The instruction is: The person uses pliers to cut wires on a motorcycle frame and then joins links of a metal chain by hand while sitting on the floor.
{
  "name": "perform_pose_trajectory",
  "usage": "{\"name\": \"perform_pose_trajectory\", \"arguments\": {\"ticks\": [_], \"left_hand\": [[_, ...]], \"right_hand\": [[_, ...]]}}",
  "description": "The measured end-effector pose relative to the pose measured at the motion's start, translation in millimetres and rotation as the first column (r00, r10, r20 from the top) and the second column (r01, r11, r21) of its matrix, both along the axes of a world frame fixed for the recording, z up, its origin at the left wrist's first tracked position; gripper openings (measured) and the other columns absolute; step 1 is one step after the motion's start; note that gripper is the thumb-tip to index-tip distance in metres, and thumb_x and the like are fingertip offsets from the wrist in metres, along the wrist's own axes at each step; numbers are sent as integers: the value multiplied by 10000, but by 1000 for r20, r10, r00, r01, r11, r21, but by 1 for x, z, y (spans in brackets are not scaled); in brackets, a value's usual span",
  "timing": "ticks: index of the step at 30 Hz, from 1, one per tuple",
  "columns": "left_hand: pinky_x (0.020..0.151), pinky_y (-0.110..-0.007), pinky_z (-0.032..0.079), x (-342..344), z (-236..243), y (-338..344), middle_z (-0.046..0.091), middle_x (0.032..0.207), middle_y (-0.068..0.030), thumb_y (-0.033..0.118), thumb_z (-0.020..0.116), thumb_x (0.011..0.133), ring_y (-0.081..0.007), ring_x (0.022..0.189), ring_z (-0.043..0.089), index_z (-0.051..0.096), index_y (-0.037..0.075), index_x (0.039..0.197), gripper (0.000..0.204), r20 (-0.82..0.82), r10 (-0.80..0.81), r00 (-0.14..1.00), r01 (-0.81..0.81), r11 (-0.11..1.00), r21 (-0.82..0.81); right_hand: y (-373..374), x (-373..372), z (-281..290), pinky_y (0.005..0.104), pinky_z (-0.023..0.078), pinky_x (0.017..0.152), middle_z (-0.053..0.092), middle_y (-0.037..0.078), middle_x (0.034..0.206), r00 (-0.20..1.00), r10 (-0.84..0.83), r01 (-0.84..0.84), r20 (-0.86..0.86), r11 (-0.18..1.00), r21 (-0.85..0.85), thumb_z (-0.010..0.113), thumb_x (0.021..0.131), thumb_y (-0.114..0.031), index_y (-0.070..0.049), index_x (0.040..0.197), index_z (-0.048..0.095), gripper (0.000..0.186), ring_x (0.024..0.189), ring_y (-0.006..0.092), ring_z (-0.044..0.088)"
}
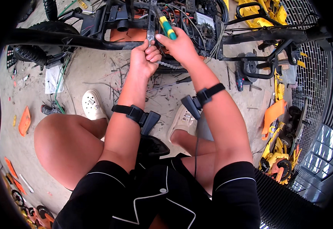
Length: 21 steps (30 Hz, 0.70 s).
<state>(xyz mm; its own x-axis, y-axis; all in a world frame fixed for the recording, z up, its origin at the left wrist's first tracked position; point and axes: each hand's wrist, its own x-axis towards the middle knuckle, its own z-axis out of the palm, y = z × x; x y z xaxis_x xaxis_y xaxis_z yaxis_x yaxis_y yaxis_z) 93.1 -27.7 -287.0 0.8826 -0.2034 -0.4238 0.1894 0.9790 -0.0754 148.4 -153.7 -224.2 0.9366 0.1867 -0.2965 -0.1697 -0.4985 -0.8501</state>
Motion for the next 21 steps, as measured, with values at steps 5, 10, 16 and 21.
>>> {"name": "perform_pose_trajectory", "arguments": {"ticks": [5,10,16,21], "left_hand": [[449,-246,267,1,-2,5,378,617,39,254,411,1075,-82,473,298,517,42,948,269,31,-61,998,60,998,17],[453,-236,275,1,-8,16,387,633,36,272,427,1074,-73,490,314,518,41,949,278,44,-135,990,131,988,78],[529,-250,354,-15,0,13,475,690,7,275,461,1061,-103,577,414,576,29,1012,276,-46,-225,973,214,813,541],[584,-315,450,-40,-4,11,596,725,-63,258,550,1018,-199,600,553,600,28,1058,238,-77,-198,977,148,372,917]], "right_hand": [[21,19,-19,319,518,721,687,144,960,987,49,-31,152,992,-123,843,781,-355,35,1311,544,722,812,194,658],[27,18,-17,388,534,866,701,229,1082,963,119,-44,241,954,-296,849,736,-381,43,1326,546,788,1001,317,695],[23,13,-21,391,526,860,701,205,1085,952,103,-4,289,947,-322,838,761,-412,14,1362,526,801,978,301,689],[25,6,-22,457,512,918,647,226,1197,948,77,37,309,937,-347,824,759,-448,-29,1357,538,784,1096,377,644]]}}
